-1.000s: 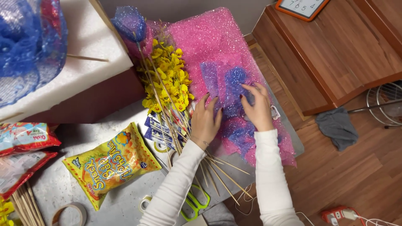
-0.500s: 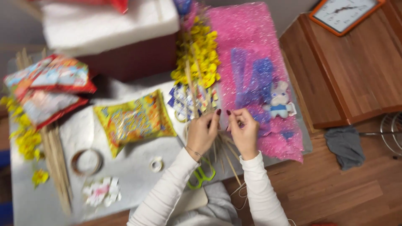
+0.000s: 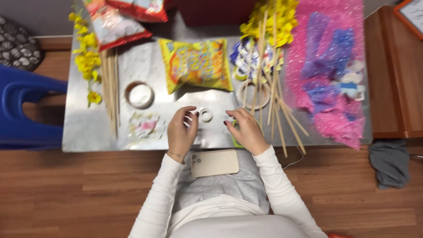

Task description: Preparing a snack bouquet by using double-sided tape to attach snack bags to wooden sticks.

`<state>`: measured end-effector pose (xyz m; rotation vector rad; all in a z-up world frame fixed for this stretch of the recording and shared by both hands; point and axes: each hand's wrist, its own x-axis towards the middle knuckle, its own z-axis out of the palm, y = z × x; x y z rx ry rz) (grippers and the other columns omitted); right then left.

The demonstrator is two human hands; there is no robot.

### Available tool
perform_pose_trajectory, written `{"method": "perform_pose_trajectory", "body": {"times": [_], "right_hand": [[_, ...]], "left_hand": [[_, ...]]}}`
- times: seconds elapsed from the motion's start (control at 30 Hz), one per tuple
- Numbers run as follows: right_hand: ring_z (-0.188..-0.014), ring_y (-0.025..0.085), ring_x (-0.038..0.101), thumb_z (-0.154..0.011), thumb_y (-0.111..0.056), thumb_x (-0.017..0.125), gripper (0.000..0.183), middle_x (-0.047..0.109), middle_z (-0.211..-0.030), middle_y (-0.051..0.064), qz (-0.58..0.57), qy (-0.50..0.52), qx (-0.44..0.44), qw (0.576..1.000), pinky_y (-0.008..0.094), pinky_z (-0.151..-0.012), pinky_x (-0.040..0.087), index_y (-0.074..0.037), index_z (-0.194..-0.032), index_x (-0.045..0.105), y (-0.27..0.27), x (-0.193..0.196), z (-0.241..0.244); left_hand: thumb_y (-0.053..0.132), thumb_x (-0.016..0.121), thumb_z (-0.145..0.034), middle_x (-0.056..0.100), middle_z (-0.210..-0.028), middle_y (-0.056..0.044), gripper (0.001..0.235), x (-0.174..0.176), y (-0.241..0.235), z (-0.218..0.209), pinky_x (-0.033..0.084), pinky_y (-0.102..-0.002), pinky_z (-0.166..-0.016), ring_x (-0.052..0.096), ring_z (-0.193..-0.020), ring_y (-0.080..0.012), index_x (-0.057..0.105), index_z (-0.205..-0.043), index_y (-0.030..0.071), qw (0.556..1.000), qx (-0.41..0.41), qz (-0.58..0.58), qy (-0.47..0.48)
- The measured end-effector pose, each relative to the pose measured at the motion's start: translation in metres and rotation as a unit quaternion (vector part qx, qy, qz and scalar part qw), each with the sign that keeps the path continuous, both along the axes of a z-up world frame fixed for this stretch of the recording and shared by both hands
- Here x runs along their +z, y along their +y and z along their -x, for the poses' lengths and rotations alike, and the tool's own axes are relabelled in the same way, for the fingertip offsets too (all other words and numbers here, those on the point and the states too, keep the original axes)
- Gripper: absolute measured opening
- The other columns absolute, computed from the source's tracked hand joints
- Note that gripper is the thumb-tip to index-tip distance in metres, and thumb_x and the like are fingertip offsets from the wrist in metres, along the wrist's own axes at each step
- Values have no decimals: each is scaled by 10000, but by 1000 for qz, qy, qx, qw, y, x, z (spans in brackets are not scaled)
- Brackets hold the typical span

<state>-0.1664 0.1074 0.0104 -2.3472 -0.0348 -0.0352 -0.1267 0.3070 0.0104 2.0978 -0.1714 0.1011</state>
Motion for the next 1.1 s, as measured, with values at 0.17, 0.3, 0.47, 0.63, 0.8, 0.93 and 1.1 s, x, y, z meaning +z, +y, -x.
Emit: {"method": "perform_pose_trajectory", "body": {"times": [0.17,0.3,0.47,0.63,0.8,0.93,1.1], "right_hand": [[-1032,407,584,-785,-100,705,520,555,-1141,225,67,35,32,997,469,-863,502,53,-1251,532,43,-16,-6],[-1081,413,542,-764,-109,735,627,500,-1194,232,103,10,19,994,470,-924,471,74,-1301,470,62,-54,-17],[-1036,371,554,-772,-130,743,525,509,-1095,176,121,-21,-1,992,435,-902,463,40,-1208,508,64,-74,-24],[-891,347,632,-745,-69,759,485,590,-1025,188,-76,-36,-39,996,380,-738,526,-6,-1135,478,60,-61,-11],[-796,202,573,-677,-59,824,500,620,-1058,84,-128,-193,-18,973,287,-709,493,-60,-1121,595,54,-7,7],[-860,192,552,-687,-52,822,514,594,-1100,94,-154,-203,-8,967,291,-768,480,-41,-1153,606,45,10,11],[-1098,288,539,-863,-54,671,453,498,-1231,150,-109,-180,-65,975,351,-913,476,-26,-1290,521,33,-3,-13]], "left_hand": [[103,610,-866,626,-993,-156,353,2,24,29,540,-396,-738,654,-871,-307,572,-1211,38,993,-72,-86,35],[134,626,-864,632,-998,-120,338,-3,37,40,540,-368,-784,654,-902,-279,597,-1192,58,965,-153,-193,85],[186,655,-849,666,-929,-77,263,-25,44,43,537,-327,-749,667,-840,-229,653,-1100,108,942,-195,-255,98],[123,621,-884,573,-1132,-274,420,-15,25,44,560,-449,-782,641,-961,-411,510,-1251,-51,990,-94,25,104],[64,586,-918,584,-1214,-211,358,-27,2,27,540,-354,-887,630,-1059,-276,549,-1265,-19,922,-100,342,155],[75,613,-911,636,-1158,-198,311,-28,-8,20,575,-324,-830,665,-990,-246,605,-1208,-19,889,-98,408,184],[-11,472,-926,617,-1132,-222,350,-11,-4,12,579,-313,-832,667,-948,-250,531,-1268,-53,836,-44,485,254]]}}
